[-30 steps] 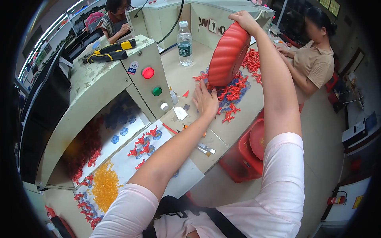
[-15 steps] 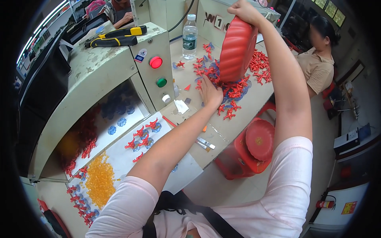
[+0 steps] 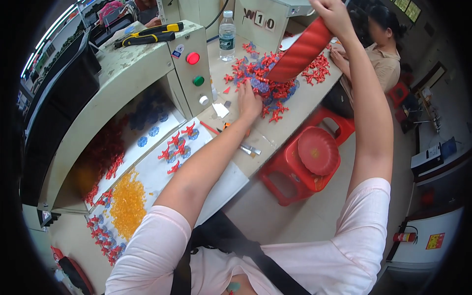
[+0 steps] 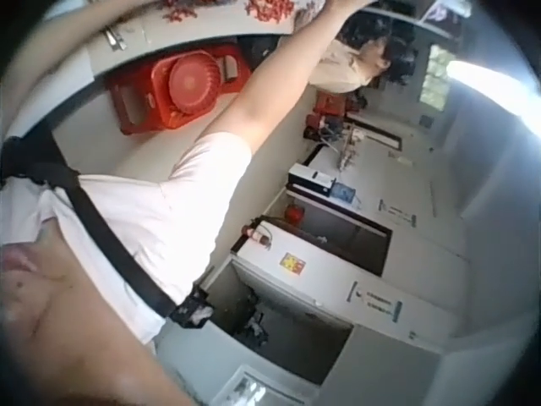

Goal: The person glues toy figurines onto plastic bases with a squeeze bottle, gathers the assembled figurines onto a tray to dump them onto an adjacent workstation, and empties plastic bases from a container onto the table.

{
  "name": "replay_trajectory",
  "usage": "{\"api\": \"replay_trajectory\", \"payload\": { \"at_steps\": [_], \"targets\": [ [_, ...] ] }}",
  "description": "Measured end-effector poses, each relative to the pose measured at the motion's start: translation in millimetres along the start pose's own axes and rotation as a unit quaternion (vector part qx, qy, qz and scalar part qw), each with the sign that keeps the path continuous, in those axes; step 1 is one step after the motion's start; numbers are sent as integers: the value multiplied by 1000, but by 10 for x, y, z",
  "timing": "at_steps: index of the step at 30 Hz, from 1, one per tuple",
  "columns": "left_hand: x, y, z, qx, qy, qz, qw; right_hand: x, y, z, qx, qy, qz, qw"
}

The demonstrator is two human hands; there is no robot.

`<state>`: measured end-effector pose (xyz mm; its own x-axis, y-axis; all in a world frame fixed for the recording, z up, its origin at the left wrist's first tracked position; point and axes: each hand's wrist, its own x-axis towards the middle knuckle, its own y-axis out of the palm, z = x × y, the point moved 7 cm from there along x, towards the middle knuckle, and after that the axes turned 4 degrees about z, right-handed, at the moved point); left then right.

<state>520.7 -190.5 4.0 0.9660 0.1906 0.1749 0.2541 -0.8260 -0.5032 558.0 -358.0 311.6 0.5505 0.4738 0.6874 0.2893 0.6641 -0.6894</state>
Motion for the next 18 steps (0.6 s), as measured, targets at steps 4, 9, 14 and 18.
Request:
{"api": "replay_trajectory", "payload": {
  "at_steps": [4,9,14,18],
  "targets": [
    [-626,-261,-401,-602,-181,99,772,-958,-511,769,16,3,-169,985],
    [-1903,-917,-849,-688,-227,304,619,-2018,-594,2052,104,-135,-276,946],
    [-2771,-1690,-429,-526,-338,183,759,-2490,-624,1998,231,-115,-377,889],
    [-3421,-3244,227,-408,-277,-63,868,-2301,565,1110,110,74,-157,979]
  ]
}}
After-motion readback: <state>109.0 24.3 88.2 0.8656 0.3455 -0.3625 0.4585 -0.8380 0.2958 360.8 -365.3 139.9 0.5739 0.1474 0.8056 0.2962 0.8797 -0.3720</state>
